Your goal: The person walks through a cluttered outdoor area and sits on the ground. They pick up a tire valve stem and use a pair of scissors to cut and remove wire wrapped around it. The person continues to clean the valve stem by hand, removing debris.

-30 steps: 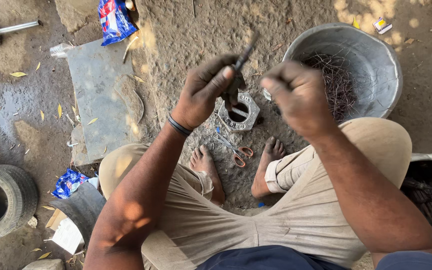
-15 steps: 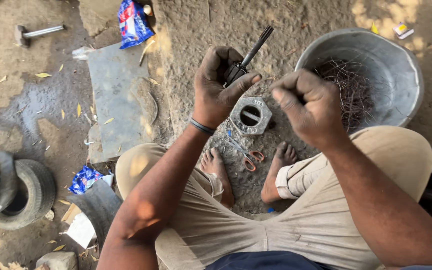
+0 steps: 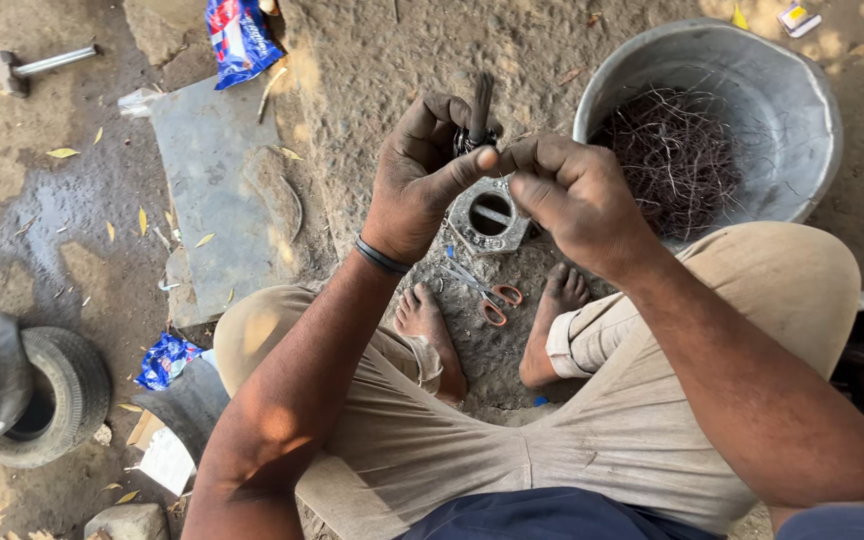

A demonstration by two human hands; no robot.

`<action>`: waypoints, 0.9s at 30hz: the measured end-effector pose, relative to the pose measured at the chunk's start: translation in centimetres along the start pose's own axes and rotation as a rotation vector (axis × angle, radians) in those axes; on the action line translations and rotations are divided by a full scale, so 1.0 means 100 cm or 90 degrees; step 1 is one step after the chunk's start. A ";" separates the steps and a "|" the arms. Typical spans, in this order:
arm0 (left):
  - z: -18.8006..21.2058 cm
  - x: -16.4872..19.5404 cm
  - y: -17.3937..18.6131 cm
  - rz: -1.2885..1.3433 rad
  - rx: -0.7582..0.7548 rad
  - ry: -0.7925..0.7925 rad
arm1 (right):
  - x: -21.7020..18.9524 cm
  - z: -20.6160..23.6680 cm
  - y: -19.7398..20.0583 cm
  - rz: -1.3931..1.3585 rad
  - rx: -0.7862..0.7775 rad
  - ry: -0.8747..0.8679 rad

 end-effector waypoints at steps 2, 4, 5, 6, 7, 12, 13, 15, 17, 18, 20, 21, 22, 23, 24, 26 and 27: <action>-0.001 -0.002 -0.003 0.023 0.011 0.044 | 0.007 0.000 -0.001 -0.162 0.008 0.005; -0.001 -0.004 -0.003 0.082 0.009 0.061 | 0.007 0.001 -0.002 -0.027 0.013 0.037; -0.001 -0.005 -0.002 0.110 0.007 0.070 | 0.006 0.001 -0.003 0.040 0.016 0.054; -0.002 -0.006 -0.002 0.086 0.005 0.063 | 0.007 0.001 -0.003 0.013 0.029 0.027; -0.002 -0.007 -0.001 0.063 0.003 0.055 | 0.006 0.001 -0.003 -0.014 0.042 0.000; -0.004 -0.015 0.003 0.074 0.017 0.045 | -0.007 0.002 -0.004 0.109 0.072 0.063; -0.004 -0.015 0.005 0.101 0.025 0.044 | -0.010 0.003 -0.004 0.135 0.069 0.086; -0.003 -0.014 0.008 0.161 0.043 0.028 | -0.014 0.003 -0.004 0.213 0.065 0.105; -0.003 -0.012 0.010 0.227 0.061 0.002 | -0.016 0.002 -0.003 0.316 0.069 0.098; -0.002 -0.010 0.013 0.252 0.079 -0.003 | -0.016 0.001 -0.002 0.348 0.071 0.100; -0.002 -0.007 0.016 0.300 0.110 -0.012 | -0.015 0.000 0.000 0.412 0.077 0.104; -0.003 -0.006 0.016 0.317 0.104 -0.003 | -0.014 -0.001 0.001 0.408 0.079 0.112; -0.002 -0.006 0.015 0.334 0.098 0.005 | -0.013 -0.001 0.003 0.404 0.079 0.119; -0.002 -0.005 0.015 0.351 0.092 0.012 | -0.012 -0.001 0.005 0.400 0.079 0.126; -0.002 -0.004 0.014 0.294 0.081 0.014 | -0.010 0.001 0.007 0.384 0.086 0.127; 0.000 -0.002 0.012 0.181 0.064 0.018 | -0.009 0.004 0.010 0.350 0.097 0.127; 0.001 -0.002 0.011 0.211 0.049 0.023 | -0.008 0.005 0.012 0.333 0.100 0.118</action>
Point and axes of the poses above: each hand's wrist, its own z-axis away from the middle knuckle, its own y-axis out of the back of the hand, x = y × z, the point moved 2 cm from there along -z, towards the middle knuckle, and after that the axes turned 15 degrees about -x, right-handed, at the moved point
